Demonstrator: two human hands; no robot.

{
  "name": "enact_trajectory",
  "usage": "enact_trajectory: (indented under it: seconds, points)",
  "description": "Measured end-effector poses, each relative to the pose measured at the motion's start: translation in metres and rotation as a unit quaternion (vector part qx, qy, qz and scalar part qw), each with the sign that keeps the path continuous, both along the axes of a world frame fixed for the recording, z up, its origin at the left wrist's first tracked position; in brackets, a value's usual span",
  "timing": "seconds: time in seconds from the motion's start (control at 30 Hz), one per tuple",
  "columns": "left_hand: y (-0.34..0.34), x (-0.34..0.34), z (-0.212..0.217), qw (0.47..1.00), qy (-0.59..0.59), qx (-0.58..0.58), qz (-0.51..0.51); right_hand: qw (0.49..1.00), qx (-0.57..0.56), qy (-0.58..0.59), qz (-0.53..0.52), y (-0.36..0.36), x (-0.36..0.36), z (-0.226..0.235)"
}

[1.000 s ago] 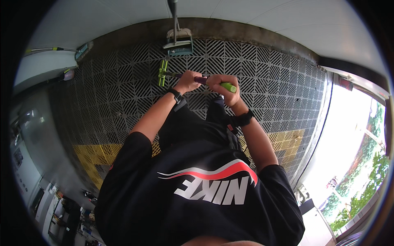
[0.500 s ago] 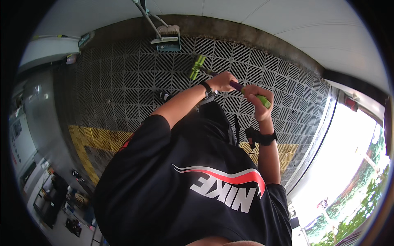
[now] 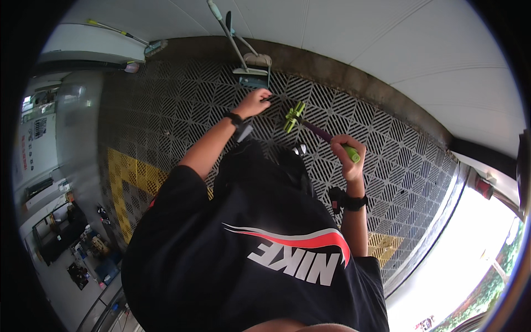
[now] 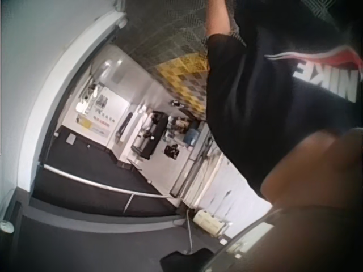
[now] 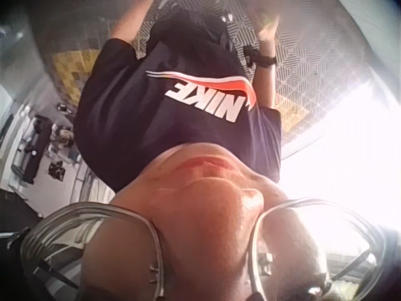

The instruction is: The person assembles a floor brush by connecting multiple segments of a purple and green handle and tightening the threaded connectors by hand.

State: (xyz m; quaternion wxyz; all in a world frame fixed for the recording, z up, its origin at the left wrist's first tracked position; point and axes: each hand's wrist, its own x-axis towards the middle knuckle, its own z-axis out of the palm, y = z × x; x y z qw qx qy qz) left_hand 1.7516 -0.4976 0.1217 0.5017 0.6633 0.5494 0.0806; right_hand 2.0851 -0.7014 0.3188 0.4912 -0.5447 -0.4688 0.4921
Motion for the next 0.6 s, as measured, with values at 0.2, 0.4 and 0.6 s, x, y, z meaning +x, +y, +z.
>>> enact_trajectory:
  seconds: [0.2, 0.4, 0.6]
  points:
    - [0.091, -0.091, 0.016, 0.994, 0.048, 0.051, 0.087, 0.998, -0.024, -0.017, 0.052, 0.043, -0.047, 0.01]
    - [0.208, -0.138, -0.02, 0.99, 0.039, 0.119, 0.071, 0.994, -0.023, -0.072, 0.074, 0.103, -0.119, 0.009]
    - [0.338, -0.161, -0.078, 0.974, 0.15, 0.171, -0.014, 0.985, -0.105, -0.13, 0.045, 0.175, -0.213, 0.014]
